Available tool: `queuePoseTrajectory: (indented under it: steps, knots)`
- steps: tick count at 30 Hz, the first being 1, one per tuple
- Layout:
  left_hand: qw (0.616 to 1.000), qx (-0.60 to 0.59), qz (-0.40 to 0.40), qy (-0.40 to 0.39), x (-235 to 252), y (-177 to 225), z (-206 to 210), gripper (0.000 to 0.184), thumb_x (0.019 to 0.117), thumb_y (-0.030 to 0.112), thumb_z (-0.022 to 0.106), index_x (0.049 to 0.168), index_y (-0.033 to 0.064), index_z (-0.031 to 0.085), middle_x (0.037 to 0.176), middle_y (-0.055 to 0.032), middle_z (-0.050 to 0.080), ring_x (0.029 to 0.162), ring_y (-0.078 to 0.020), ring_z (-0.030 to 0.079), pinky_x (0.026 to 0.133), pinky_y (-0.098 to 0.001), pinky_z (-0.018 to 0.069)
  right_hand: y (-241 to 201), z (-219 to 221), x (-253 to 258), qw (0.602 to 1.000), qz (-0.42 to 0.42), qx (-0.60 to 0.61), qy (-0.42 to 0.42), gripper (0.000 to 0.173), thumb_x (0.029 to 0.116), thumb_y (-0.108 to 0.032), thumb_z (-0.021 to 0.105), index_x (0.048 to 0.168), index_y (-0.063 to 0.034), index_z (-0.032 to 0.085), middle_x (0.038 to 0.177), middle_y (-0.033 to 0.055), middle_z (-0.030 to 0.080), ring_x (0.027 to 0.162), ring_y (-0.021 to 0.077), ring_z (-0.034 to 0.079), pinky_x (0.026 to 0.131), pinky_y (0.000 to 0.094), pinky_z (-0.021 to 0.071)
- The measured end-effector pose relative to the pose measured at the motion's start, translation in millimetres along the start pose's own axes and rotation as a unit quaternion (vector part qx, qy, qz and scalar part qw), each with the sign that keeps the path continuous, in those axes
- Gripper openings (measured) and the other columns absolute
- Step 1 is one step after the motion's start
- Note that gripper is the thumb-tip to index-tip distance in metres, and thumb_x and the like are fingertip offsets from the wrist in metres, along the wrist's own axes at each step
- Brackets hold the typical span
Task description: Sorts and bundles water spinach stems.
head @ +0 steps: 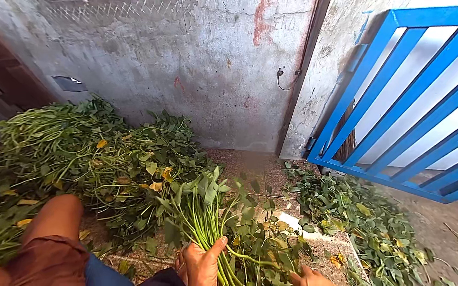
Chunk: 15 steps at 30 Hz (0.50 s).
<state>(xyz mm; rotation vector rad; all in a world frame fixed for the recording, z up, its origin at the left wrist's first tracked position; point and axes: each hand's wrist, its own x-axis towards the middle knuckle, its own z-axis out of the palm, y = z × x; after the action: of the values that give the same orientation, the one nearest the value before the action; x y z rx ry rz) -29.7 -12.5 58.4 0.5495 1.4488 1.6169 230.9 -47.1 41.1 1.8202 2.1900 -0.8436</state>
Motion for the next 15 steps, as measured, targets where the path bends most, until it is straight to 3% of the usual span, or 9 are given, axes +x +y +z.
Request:
queuePoseTrajectory:
  steps: [3,5,7,8,12,15]
  knots:
    - [0.999,-0.022,-0.018,-0.040,-4.2,-3.9,3.9,0.039,0.0715,-0.018,0.078,0.105,-0.0127,0.059,0.079,-0.0218,0.071,0.062,-0.0286,0.071,0.059,-0.0399,0.0636,-35.6,-11.1,1.1,0.953,-0.152,0.044,0.257,0.029,0.0994,-0.035,0.064,0.106,-0.0083,0.073,0.103,0.0175,0.068,0.098,0.0361,0.069,0.078,0.0513,0.0597]
    - [0.997,-0.030,-0.029,-0.059,-5.5,-3.8,4.9,0.037,0.0721,-0.019,0.077,0.104,-0.0130,0.059,0.078,-0.0221,0.071,0.063,-0.0288,0.071,0.060,-0.0403,0.0638,-58.3,-9.2,11.3,0.910,-0.201,0.033,0.361,0.028,0.0982,-0.034,0.066,0.112,-0.0113,0.074,0.108,0.0136,0.071,0.106,0.0331,0.068,0.088,0.0497,0.0576]
    - [0.996,-0.032,-0.034,-0.073,-6.6,-2.1,4.3,0.036,0.0735,-0.019,0.076,0.104,-0.0122,0.059,0.080,-0.0215,0.072,0.064,-0.0281,0.072,0.062,-0.0402,0.0643,-71.7,-5.3,19.7,0.906,-0.219,0.003,0.362,0.031,0.0980,-0.032,0.065,0.120,-0.0126,0.073,0.113,0.0125,0.073,0.113,0.0336,0.067,0.100,0.0532,0.0528]
    - [0.996,-0.035,-0.035,-0.080,-7.1,-1.0,3.7,0.035,0.0741,-0.019,0.076,0.105,-0.0119,0.060,0.080,-0.0208,0.072,0.065,-0.0274,0.072,0.063,-0.0398,0.0644,-75.7,-2.4,22.9,0.907,-0.222,-0.006,0.356,0.029,0.0983,-0.030,0.064,0.119,-0.0123,0.073,0.110,0.0113,0.073,0.110,0.0325,0.068,0.099,0.0526,0.0530]
    - [0.993,-0.054,-0.037,-0.101,-8.3,1.5,1.7,0.033,0.0754,-0.022,0.071,0.104,-0.0107,0.059,0.079,-0.0188,0.073,0.065,-0.0249,0.072,0.063,-0.0379,0.0641,-86.1,2.4,22.1,0.928,-0.216,0.043,0.301,0.024,0.1009,-0.019,0.059,0.119,-0.0094,0.072,0.102,0.0131,0.073,0.096,0.0312,0.072,0.080,0.0465,0.0602]
    - [0.992,-0.062,-0.037,-0.105,-7.9,-0.1,1.2,0.031,0.0754,-0.022,0.069,0.102,-0.0101,0.059,0.077,-0.0179,0.073,0.063,-0.0240,0.072,0.064,-0.0371,0.0639,-88.9,-0.5,17.4,0.945,-0.209,0.143,0.209,0.032,0.1027,-0.015,0.054,0.131,-0.0074,0.067,0.107,0.0184,0.071,0.095,0.0345,0.072,0.078,0.0509,0.0606]
